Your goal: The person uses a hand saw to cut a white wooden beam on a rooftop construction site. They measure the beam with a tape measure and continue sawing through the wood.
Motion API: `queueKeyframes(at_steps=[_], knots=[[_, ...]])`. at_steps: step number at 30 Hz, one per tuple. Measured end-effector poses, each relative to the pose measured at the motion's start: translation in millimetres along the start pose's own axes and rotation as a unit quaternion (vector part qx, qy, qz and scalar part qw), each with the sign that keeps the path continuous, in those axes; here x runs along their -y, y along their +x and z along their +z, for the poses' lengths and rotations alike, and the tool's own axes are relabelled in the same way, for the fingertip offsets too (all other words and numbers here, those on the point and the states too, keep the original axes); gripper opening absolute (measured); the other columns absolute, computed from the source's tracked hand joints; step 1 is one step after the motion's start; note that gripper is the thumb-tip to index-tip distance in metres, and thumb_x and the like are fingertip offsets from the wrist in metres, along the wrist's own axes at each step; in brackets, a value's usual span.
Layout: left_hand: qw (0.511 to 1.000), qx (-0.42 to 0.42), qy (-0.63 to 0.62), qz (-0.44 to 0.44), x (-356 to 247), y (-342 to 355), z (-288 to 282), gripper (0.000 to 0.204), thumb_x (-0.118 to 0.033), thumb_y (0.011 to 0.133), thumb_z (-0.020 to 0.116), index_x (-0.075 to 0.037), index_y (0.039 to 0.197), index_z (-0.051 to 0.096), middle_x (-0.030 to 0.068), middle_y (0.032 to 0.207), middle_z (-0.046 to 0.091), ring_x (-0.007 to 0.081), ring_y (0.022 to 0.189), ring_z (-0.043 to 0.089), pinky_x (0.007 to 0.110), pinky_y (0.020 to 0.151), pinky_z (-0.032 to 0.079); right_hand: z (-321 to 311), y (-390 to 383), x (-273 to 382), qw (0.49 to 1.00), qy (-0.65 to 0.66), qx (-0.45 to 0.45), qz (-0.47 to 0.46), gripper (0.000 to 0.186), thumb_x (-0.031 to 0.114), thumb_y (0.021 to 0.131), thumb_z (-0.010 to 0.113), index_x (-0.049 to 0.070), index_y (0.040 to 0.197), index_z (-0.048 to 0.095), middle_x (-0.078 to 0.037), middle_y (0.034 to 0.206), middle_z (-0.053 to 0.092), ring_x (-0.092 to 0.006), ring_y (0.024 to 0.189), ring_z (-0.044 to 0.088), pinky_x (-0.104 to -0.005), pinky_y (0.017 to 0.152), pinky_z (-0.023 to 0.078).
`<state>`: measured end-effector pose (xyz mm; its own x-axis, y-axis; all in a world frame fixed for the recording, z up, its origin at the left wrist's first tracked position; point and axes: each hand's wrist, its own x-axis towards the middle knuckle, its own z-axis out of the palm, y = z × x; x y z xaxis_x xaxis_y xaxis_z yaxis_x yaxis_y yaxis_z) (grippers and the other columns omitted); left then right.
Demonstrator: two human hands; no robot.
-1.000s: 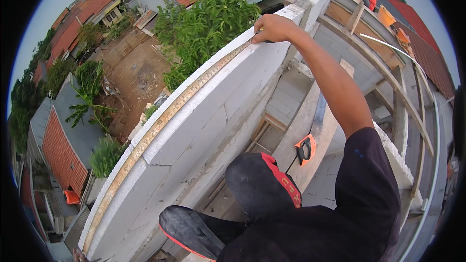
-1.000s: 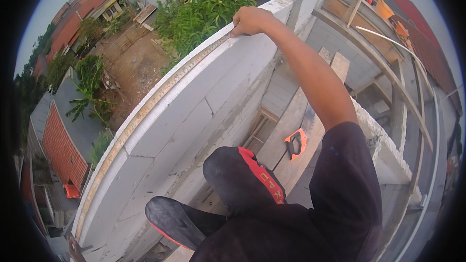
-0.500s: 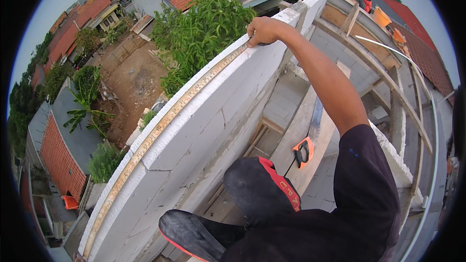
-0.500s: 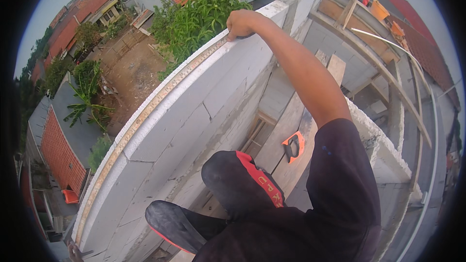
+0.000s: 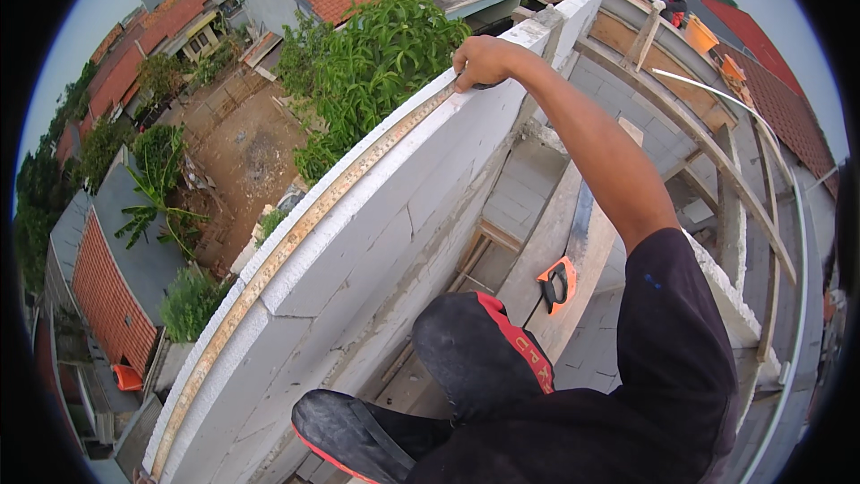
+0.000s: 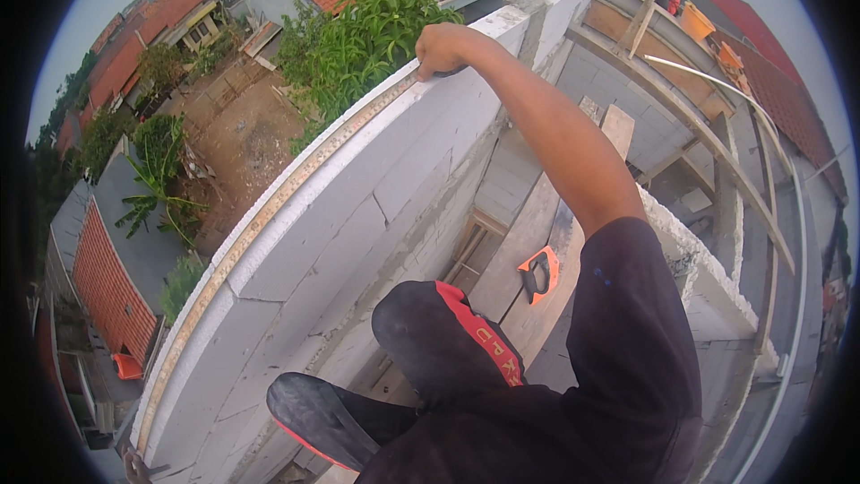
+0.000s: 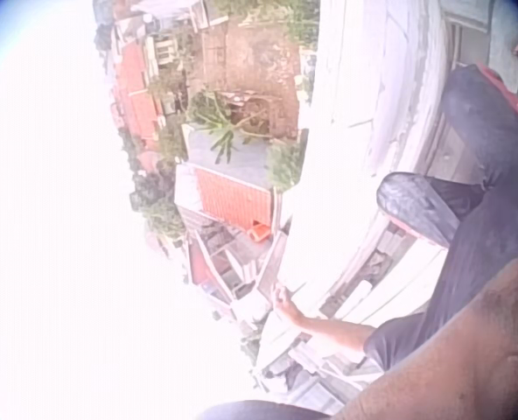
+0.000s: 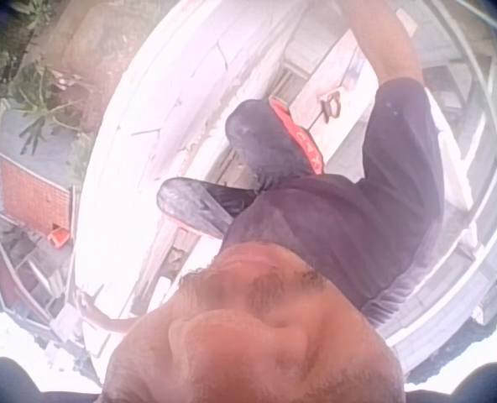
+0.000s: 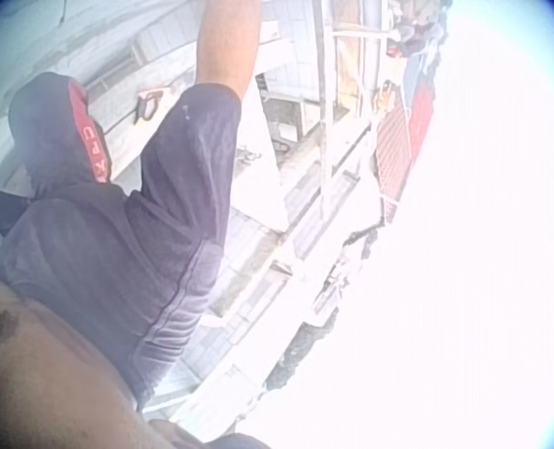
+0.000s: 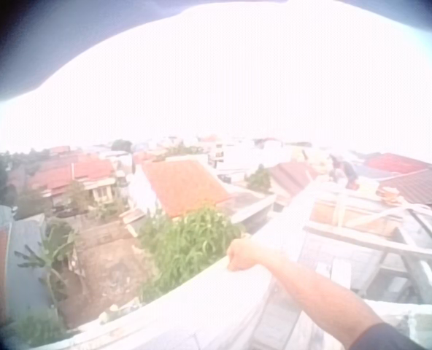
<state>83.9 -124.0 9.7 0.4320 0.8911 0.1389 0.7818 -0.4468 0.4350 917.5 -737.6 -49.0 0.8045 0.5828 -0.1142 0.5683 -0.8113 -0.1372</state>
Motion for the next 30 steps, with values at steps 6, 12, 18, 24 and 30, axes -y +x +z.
queueKeyframes(at_steps=[6, 12, 18, 24, 30], knots=[[0.998, 0.001, -0.059, -0.001, 4.4, -0.7, 2.0, 0.039, -0.018, 0.100, 0.068, 0.005, 0.132, 0.068, 0.0152, 0.148, 0.065, 0.0296, 0.127, 0.062, 0.042, 0.110, 0.046, -3.4, -2.6, 9.4, 1.000, 0.008, 0.002, 0.015, 0.044, 0.037, 0.076, 0.087, 0.007, 0.109, 0.081, -0.018, 0.106, 0.079, -0.0342, 0.102, 0.074, -0.0426, 0.089, 0.058], [0.999, -0.005, -0.031, 0.010, 11.9, 2.8, 0.7, 0.038, -0.018, 0.100, 0.069, 0.004, 0.130, 0.070, 0.0157, 0.144, 0.067, 0.0297, 0.124, 0.064, 0.041, 0.108, 0.048, 1.9, -1.0, 7.2, 1.000, 0.003, -0.016, 0.013, 0.039, 0.035, 0.076, 0.087, 0.008, 0.105, 0.082, -0.016, 0.104, 0.079, -0.0347, 0.101, 0.075, -0.0449, 0.088, 0.058], [0.999, -0.019, -0.047, 0.015, 8.7, -0.4, 1.4, 0.036, -0.018, 0.099, 0.070, 0.004, 0.128, 0.071, 0.0158, 0.143, 0.068, 0.0296, 0.122, 0.065, 0.041, 0.106, 0.049, 3.0, -6.0, 10.1, 0.999, -0.005, -0.019, 0.038, 0.042, 0.036, 0.077, 0.086, 0.010, 0.110, 0.081, -0.018, 0.111, 0.078, -0.0353, 0.108, 0.073, -0.0451, 0.092, 0.058], [0.999, -0.018, -0.043, 0.024, 3.7, -3.9, 3.5, 0.035, -0.017, 0.099, 0.068, 0.005, 0.126, 0.071, 0.0164, 0.144, 0.067, 0.0300, 0.124, 0.065, 0.041, 0.106, 0.050, 14.9, -19.6, 17.1, 0.993, 0.006, -0.087, 0.080, 0.038, 0.036, 0.079, 0.080, 0.017, 0.111, 0.082, -0.011, 0.110, 0.079, -0.0307, 0.106, 0.075, -0.0447, 0.090, 0.059], [0.996, -0.020, -0.081, 0.043, 10.2, -0.1, 8.4, 0.035, -0.018, 0.100, 0.067, 0.005, 0.126, 0.072, 0.0178, 0.146, 0.067, 0.0324, 0.126, 0.065, 0.043, 0.107, 0.049, 8.2, -30.8, 25.5, 0.991, -0.007, -0.074, 0.112, 0.038, 0.036, 0.080, 0.078, 0.019, 0.114, 0.081, -0.009, 0.113, 0.079, -0.0295, 0.111, 0.074, -0.0449, 0.094, 0.059]])
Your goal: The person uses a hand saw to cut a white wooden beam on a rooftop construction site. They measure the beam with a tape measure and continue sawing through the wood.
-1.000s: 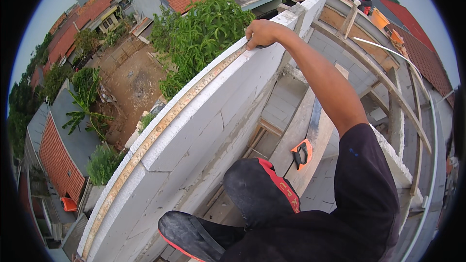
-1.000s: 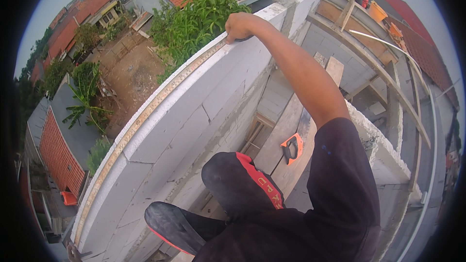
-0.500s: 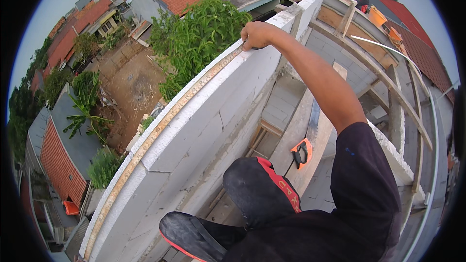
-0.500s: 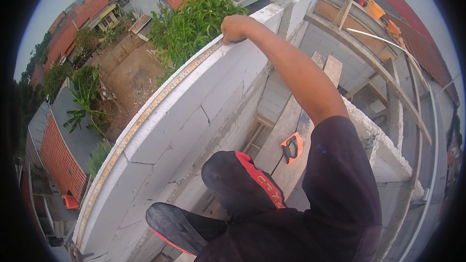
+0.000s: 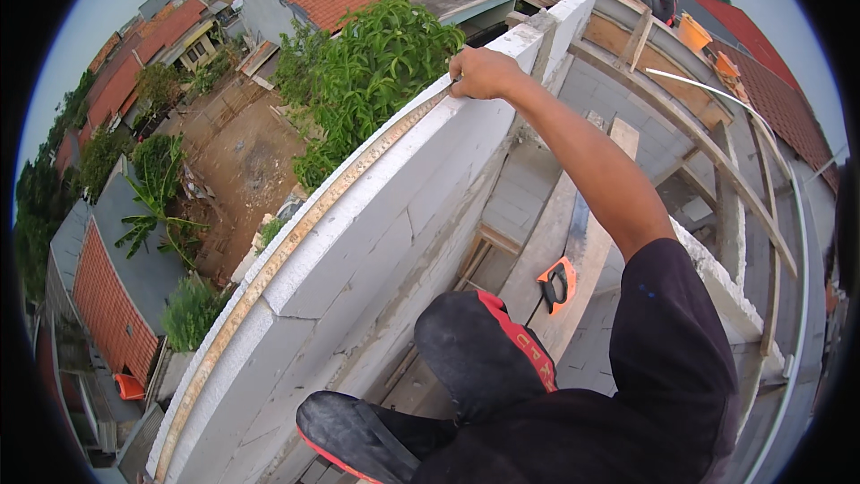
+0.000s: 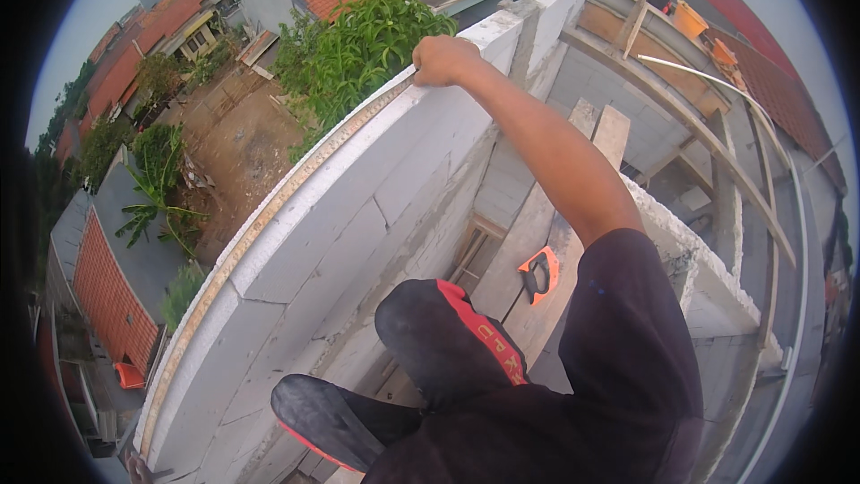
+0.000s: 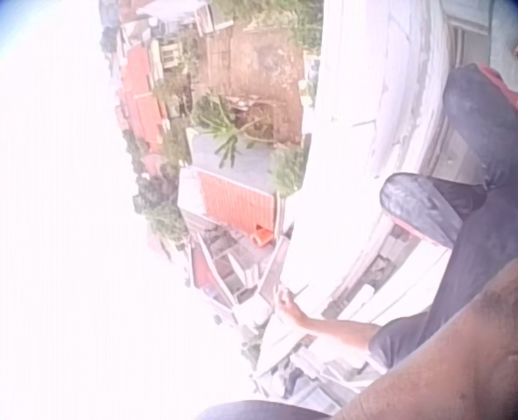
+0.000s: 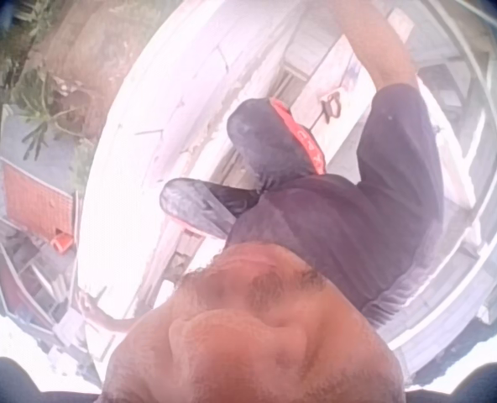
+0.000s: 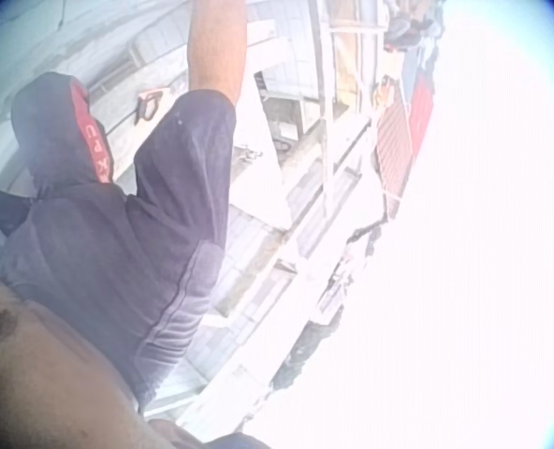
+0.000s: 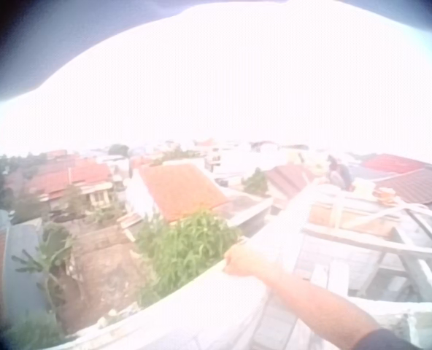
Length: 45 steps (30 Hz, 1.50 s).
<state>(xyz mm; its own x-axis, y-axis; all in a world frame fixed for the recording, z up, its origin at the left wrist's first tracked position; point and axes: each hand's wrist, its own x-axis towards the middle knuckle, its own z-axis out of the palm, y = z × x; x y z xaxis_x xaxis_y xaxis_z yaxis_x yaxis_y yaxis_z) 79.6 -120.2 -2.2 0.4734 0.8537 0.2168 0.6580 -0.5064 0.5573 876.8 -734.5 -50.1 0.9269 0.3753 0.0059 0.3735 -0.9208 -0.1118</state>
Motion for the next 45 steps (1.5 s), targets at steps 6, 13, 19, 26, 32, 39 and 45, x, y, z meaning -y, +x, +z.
queueKeyframes(at_steps=[6, 13, 19, 26, 32, 39, 45], knots=[[0.999, -0.011, 0.040, -0.021, -17.4, -5.4, 2.8, 0.041, -0.022, 0.100, 0.067, 0.003, 0.132, 0.070, 0.0178, 0.146, 0.067, 0.0328, 0.126, 0.065, 0.043, 0.108, 0.048, 8.1, -9.0, -8.7, 1.000, 0.018, -0.024, -0.001, 0.035, 0.033, 0.080, 0.077, 0.019, 0.113, 0.081, -0.010, 0.112, 0.079, -0.0313, 0.109, 0.074, -0.0453, 0.093, 0.059], [1.000, -0.005, 0.024, -0.013, -4.1, -3.3, -3.0, 0.043, -0.025, 0.100, 0.069, 0.001, 0.134, 0.070, 0.0170, 0.145, 0.067, 0.0316, 0.126, 0.065, 0.042, 0.108, 0.048, 8.6, -3.1, 8.1, 0.998, 0.019, -0.052, 0.011, 0.032, 0.028, 0.080, 0.076, 0.018, 0.110, 0.081, -0.011, 0.110, 0.079, -0.0326, 0.107, 0.075, -0.0465, 0.091, 0.060], [0.998, -0.019, 0.053, -0.040, -49.5, -16.7, 12.0, 0.042, -0.024, 0.100, 0.069, 0.000, 0.133, 0.071, 0.0161, 0.143, 0.068, 0.0308, 0.123, 0.067, 0.042, 0.108, 0.049, 9.2, -12.4, -12.5, 0.999, 0.018, -0.039, -0.008, 0.034, 0.031, 0.080, 0.077, 0.017, 0.111, 0.081, -0.011, 0.113, 0.078, -0.0325, 0.109, 0.074, -0.0468, 0.092, 0.060], [1.000, -0.013, -0.013, -0.007, 2.7, -4.5, -0.5, 0.040, -0.021, 0.100, 0.069, 0.001, 0.133, 0.072, 0.0158, 0.143, 0.069, 0.0309, 0.123, 0.067, 0.042, 0.107, 0.049, 5.9, 1.6, 11.1, 0.999, 0.015, -0.040, 0.014, 0.036, 0.033, 0.081, 0.078, 0.018, 0.114, 0.080, -0.011, 0.115, 0.078, -0.0322, 0.110, 0.074, -0.0462, 0.093, 0.059], [0.998, -0.009, 0.061, -0.006, -12.2, -5.1, -3.9, 0.038, -0.018, 0.099, 0.068, 0.003, 0.130, 0.071, 0.0176, 0.143, 0.069, 0.0312, 0.123, 0.067, 0.041, 0.106, 0.049, 9.9, -18.2, -11.1, 0.999, 0.028, -0.040, 0.000, 0.039, 0.035, 0.081, 0.078, 0.019, 0.116, 0.080, -0.011, 0.115, 0.078, -0.0313, 0.110, 0.074, -0.0461, 0.093, 0.059], [0.992, 0.011, 0.125, -0.012, -49.5, -14.4, -0.5, 0.038, -0.019, 0.098, 0.068, 0.002, 0.130, 0.071, 0.0164, 0.141, 0.069, 0.0315, 0.119, 0.066, 0.041, 0.105, 0.049, 8.1, 5.0, 5.1, 0.999, 0.020, -0.039, 0.001, 0.037, 0.032, 0.081, 0.077, 0.018, 0.115, 0.080, -0.011, 0.115, 0.078, -0.0319, 0.111, 0.074, -0.0456, 0.093, 0.059], [1.000, 0.008, -0.018, 0.002, -11.4, -2.7, -2.5, 0.037, -0.020, 0.100, 0.068, 0.001, 0.130, 0.071, 0.0166, 0.143, 0.068, 0.0321, 0.122, 0.065, 0.041, 0.105, 0.050, 4.2, -19.4, -15.0, 0.999, 0.013, -0.037, -0.015, 0.038, 0.033, 0.081, 0.077, 0.016, 0.114, 0.080, -0.012, 0.115, 0.078, -0.0318, 0.111, 0.073, -0.0455, 0.092, 0.059]])
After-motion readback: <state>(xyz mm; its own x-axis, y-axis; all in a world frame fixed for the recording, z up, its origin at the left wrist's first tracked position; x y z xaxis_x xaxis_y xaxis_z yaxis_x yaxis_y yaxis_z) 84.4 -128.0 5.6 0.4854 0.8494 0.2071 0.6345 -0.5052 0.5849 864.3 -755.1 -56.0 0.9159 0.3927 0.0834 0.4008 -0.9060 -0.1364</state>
